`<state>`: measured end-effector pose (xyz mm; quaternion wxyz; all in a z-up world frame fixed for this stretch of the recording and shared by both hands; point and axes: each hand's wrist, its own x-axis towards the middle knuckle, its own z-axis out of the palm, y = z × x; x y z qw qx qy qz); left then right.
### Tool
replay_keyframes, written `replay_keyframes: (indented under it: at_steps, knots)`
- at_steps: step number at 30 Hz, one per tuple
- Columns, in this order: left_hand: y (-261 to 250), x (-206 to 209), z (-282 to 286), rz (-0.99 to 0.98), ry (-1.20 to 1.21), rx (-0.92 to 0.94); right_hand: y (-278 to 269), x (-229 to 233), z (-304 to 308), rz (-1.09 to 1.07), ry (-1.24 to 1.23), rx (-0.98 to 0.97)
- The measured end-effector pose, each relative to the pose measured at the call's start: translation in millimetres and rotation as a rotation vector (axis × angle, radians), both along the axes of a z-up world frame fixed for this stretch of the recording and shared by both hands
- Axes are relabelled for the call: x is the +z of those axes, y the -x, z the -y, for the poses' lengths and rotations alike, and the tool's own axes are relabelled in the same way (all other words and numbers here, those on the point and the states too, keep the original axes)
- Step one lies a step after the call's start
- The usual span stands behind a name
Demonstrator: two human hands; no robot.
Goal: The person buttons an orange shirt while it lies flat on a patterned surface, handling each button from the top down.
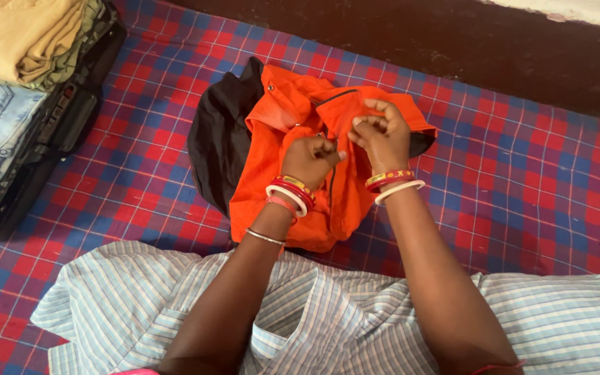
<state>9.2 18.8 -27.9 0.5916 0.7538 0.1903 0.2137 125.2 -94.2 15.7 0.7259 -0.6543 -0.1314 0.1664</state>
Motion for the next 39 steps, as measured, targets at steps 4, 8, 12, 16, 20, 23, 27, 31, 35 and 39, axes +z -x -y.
replay_keyframes:
  at_steps: [4,8,12,16,20,23,27,31,35,39]
  knots:
    - [-6,-16,-12,0.148,0.193,0.246,18,14,-3,0.214,0.051,0.122]
    - [-8,-13,-23,0.271,0.491,0.223,34,18,-8,0.515,0.316,0.197]
    - [-6,-9,-23,0.222,0.503,0.202,33,15,-8,0.507,0.269,0.187]
    - [-5,-8,-20,0.185,0.510,0.148,28,12,-6,0.477,0.279,0.162]
    - [-1,9,-15,0.208,0.355,0.145,29,10,-6,0.496,0.300,0.191]
    - [9,34,-6,0.033,-0.271,0.307,39,12,-11,0.551,0.397,0.123]
    - [17,55,10,0.129,-0.709,0.430,54,19,-13,0.561,0.522,0.006]
    - [18,55,15,0.110,-0.641,0.398,49,14,-11,0.473,0.447,0.011]
    - [15,48,11,0.078,-0.529,0.426,37,-8,-15,0.228,0.248,0.140]
    - [15,43,12,0.138,-0.482,0.443,31,-35,-18,0.162,0.096,0.200]
